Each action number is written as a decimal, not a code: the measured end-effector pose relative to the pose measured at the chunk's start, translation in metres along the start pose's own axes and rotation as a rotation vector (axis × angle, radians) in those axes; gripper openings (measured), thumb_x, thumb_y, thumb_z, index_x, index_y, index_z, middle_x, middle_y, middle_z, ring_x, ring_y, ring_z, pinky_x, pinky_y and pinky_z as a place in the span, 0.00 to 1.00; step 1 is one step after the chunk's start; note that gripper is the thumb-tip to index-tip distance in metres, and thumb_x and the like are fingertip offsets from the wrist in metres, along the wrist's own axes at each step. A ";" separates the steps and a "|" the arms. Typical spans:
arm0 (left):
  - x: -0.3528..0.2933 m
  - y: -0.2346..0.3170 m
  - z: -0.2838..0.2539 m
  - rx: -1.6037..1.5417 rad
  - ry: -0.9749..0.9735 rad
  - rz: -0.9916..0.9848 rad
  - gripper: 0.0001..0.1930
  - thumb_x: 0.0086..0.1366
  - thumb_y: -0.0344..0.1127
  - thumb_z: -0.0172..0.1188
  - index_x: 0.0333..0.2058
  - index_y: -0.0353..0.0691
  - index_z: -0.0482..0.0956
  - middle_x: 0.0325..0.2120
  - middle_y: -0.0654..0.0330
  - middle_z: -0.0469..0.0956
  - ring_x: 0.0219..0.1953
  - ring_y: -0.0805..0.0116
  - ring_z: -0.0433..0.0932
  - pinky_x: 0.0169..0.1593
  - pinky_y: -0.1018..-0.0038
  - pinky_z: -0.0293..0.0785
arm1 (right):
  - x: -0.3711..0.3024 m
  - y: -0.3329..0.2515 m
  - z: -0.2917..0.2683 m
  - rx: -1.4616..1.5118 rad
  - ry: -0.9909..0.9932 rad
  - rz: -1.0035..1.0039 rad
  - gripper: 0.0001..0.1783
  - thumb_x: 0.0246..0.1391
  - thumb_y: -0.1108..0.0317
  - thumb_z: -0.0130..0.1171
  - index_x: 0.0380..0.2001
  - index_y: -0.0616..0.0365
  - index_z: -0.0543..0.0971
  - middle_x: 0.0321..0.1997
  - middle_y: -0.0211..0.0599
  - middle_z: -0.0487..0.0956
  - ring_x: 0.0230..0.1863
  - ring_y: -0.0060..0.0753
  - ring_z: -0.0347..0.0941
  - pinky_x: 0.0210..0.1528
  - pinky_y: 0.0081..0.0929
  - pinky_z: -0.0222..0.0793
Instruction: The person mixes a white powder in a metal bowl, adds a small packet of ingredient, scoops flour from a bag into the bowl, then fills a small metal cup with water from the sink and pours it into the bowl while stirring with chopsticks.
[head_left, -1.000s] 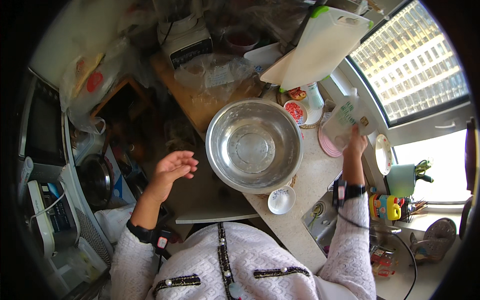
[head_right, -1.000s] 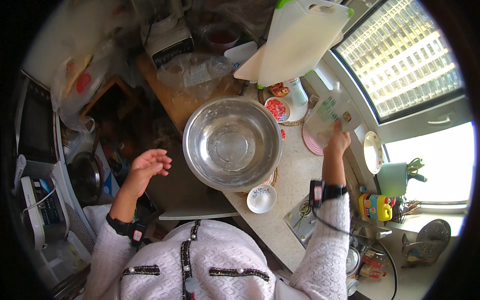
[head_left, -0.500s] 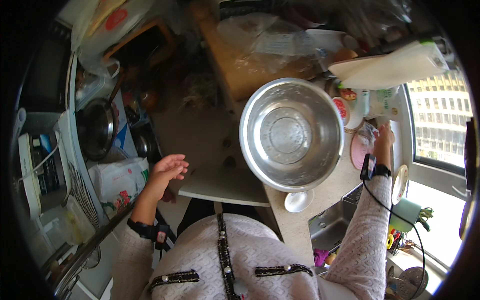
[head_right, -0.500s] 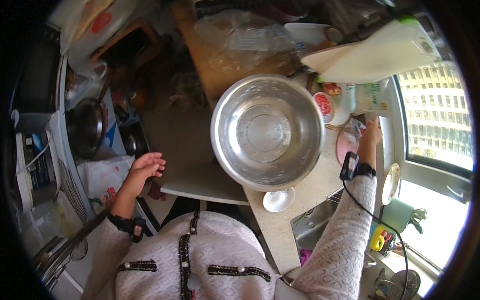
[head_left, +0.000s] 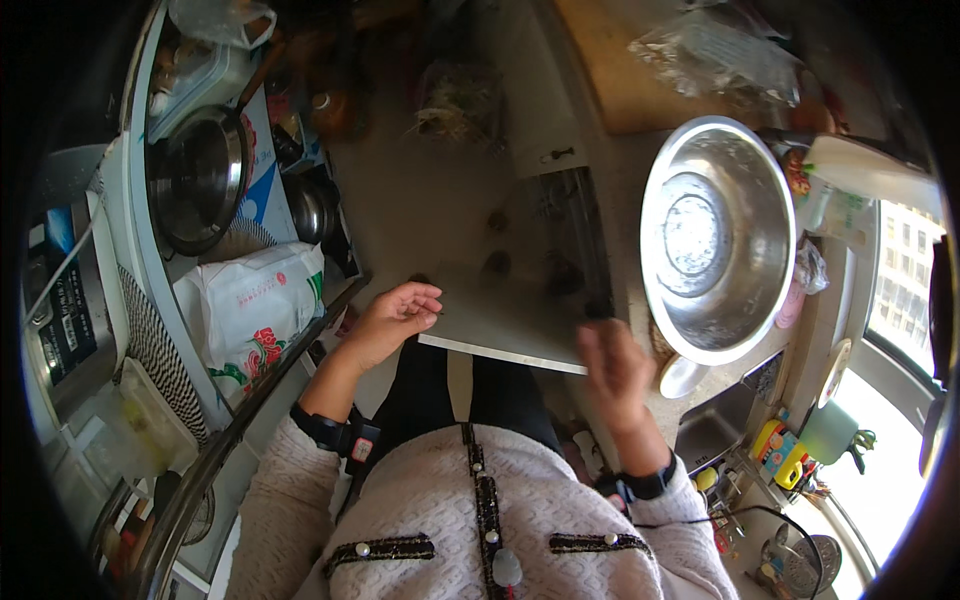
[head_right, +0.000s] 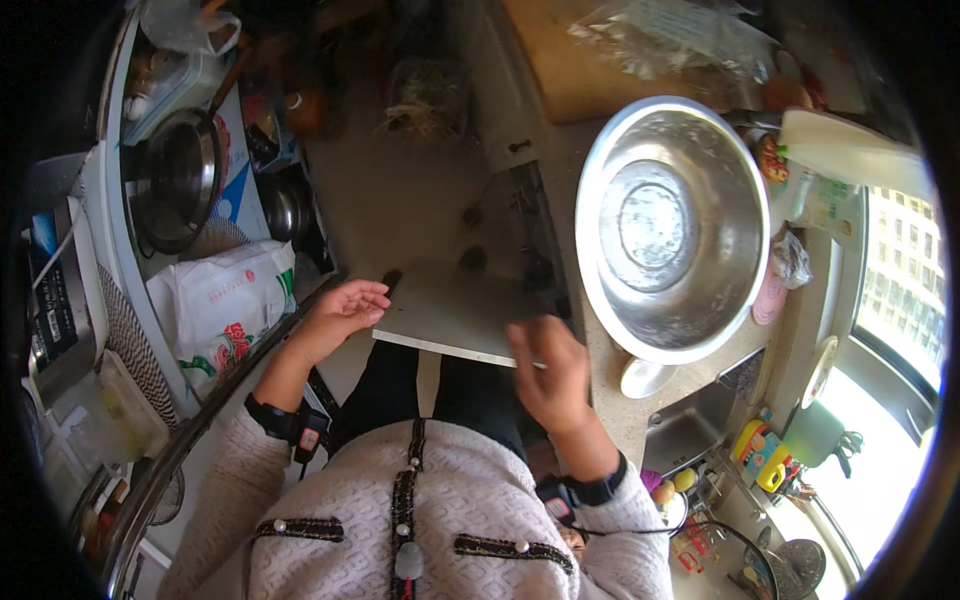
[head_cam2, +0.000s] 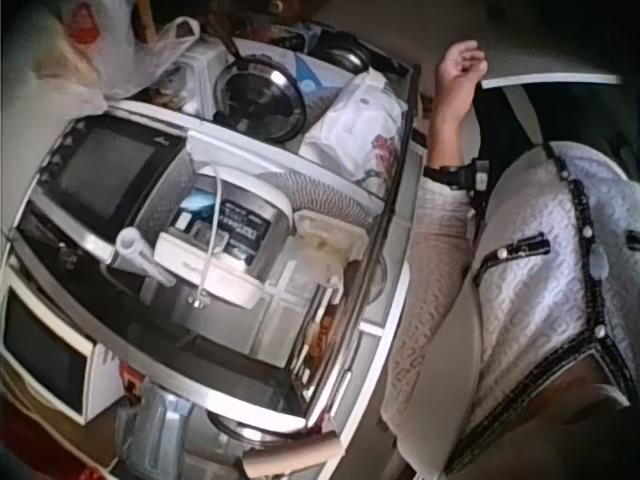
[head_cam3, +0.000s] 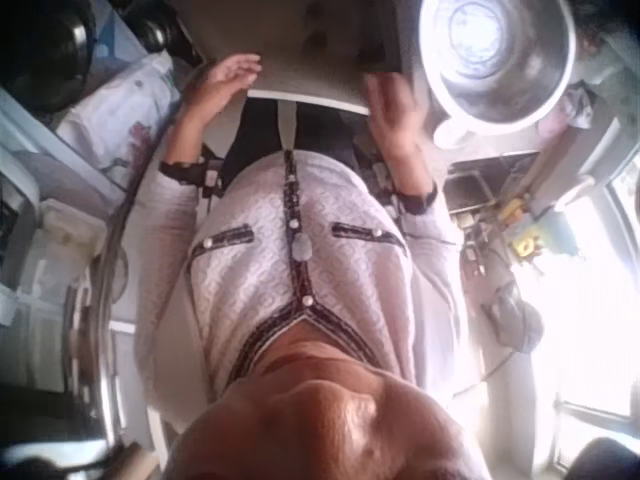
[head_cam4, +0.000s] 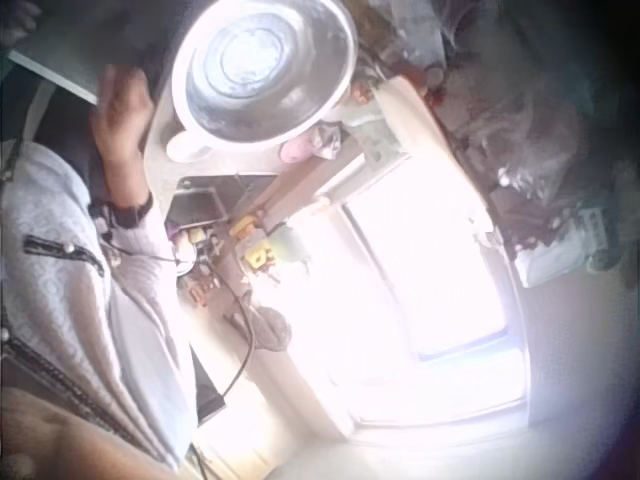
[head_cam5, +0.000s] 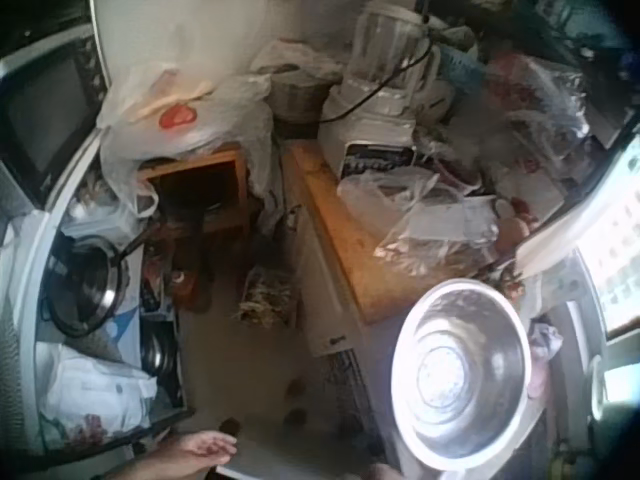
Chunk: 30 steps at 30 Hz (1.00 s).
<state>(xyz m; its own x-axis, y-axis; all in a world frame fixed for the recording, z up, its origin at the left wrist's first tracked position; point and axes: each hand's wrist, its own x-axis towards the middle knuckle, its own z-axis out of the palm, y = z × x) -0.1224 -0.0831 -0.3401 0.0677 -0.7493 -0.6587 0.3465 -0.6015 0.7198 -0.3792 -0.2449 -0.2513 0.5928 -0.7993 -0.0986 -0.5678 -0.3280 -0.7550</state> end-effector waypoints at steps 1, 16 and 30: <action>-0.001 -0.008 -0.006 0.003 -0.006 0.002 0.17 0.62 0.28 0.58 0.51 0.36 0.72 0.41 0.61 0.75 0.43 0.75 0.73 0.48 0.78 0.71 | 0.006 0.004 0.028 0.032 -0.176 0.104 0.04 0.55 0.75 0.56 0.26 0.61 0.75 0.28 0.48 0.78 0.24 0.48 0.74 0.25 0.34 0.68; 0.014 -0.092 -0.058 -0.089 -0.031 -0.044 0.17 0.62 0.27 0.58 0.51 0.36 0.73 0.42 0.60 0.76 0.43 0.75 0.74 0.45 0.79 0.71 | 0.104 0.316 0.239 -0.283 -0.357 0.490 0.20 0.59 0.58 0.47 0.44 0.62 0.77 0.44 0.55 0.76 0.43 0.55 0.74 0.44 0.45 0.72; 0.040 -0.146 -0.087 -0.209 0.073 -0.076 0.17 0.63 0.23 0.56 0.51 0.34 0.71 0.43 0.58 0.76 0.45 0.74 0.73 0.49 0.78 0.72 | 0.183 0.355 0.229 -0.341 -0.016 0.498 0.15 0.59 0.61 0.52 0.39 0.62 0.75 0.35 0.49 0.78 0.37 0.50 0.76 0.35 0.42 0.72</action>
<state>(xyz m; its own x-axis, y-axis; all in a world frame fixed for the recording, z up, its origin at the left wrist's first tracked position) -0.0891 -0.0015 -0.4902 0.0988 -0.6775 -0.7289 0.5386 -0.5795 0.6117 -0.3418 -0.3928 -0.6861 0.2153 -0.8915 -0.3987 -0.9290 -0.0612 -0.3649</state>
